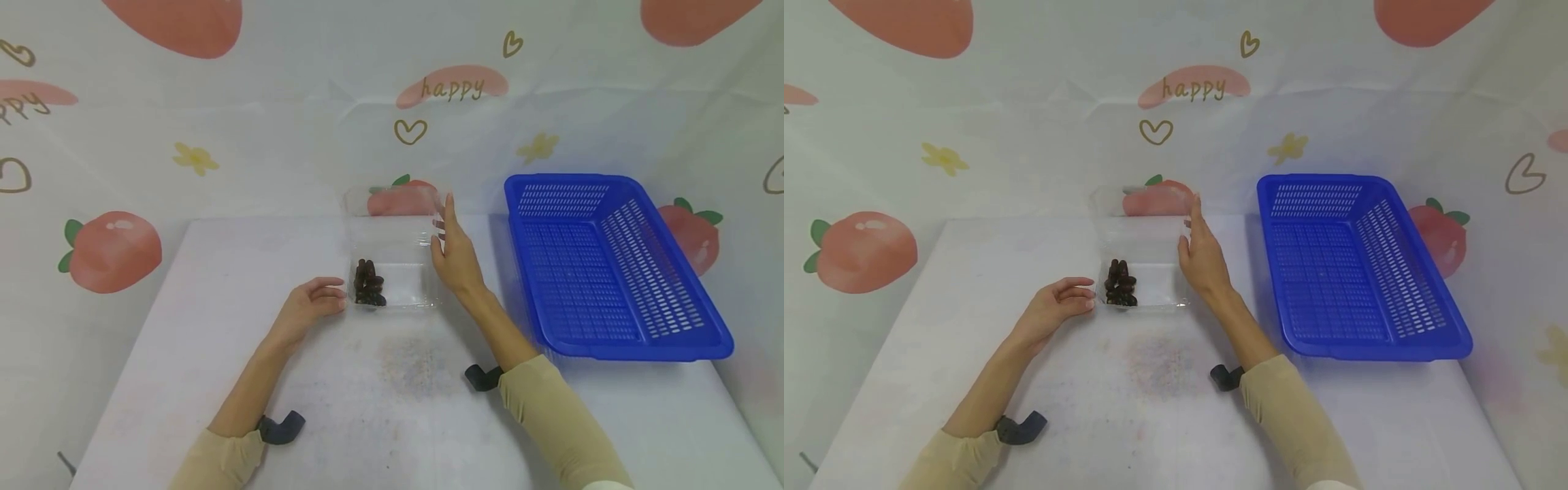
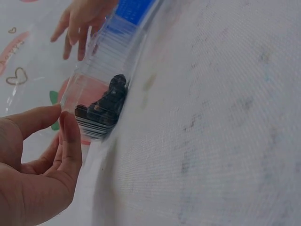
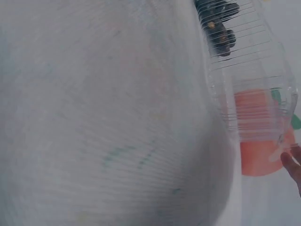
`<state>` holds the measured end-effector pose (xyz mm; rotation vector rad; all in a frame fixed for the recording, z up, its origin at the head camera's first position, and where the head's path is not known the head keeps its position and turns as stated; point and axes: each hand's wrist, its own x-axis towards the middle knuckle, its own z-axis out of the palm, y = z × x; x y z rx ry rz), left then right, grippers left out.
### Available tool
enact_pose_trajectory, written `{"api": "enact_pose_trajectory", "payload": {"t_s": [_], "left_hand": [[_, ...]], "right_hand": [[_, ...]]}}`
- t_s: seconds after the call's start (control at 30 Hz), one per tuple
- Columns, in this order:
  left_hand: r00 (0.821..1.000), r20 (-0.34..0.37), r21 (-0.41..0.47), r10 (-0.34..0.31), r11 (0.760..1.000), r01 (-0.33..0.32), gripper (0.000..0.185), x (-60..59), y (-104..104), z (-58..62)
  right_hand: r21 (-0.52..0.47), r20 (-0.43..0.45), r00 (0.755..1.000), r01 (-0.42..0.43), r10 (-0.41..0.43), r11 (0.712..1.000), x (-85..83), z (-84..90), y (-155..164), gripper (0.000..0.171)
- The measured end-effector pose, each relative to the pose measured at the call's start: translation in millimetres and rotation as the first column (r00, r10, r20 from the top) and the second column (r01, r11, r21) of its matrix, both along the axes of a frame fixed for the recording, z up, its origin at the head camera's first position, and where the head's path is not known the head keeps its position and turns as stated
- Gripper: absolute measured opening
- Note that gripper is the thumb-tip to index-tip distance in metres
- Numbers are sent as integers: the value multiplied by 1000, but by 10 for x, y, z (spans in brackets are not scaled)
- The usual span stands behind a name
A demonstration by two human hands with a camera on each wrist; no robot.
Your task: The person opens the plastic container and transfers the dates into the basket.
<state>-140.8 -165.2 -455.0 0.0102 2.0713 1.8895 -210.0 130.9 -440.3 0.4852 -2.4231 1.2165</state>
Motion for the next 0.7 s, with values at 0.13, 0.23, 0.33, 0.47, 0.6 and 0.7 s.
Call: {"api": "enact_pose_trajectory", "payload": {"t_s": [0.13,0.23,0.33,0.47,0.6,0.7], "left_hand": [[1000,-7,-3,0,1000,0,56,4,4,-7],[1000,-22,-9,-7,1000,6,59,-2,11,1],[998,-56,-36,-27,999,25,61,-6,17,23],[994,-88,-70,-58,996,52,59,-8,26,46],[993,-97,-74,-72,995,65,56,-16,28,42],[991,-103,-85,-81,994,72,54,-23,31,32]], "right_hand": [[-65,76,997,-21,26,998,-12,-92,15,76],[-87,123,992,-21,32,996,-24,-142,27,72],[-65,157,987,-5,16,998,-29,-172,33,66],[-65,181,983,5,7,998,-34,-204,42,62],[-93,200,980,5,13,996,-34,-221,49,60],[-109,224,975,13,11,994,-25,-218,53,58]]}}
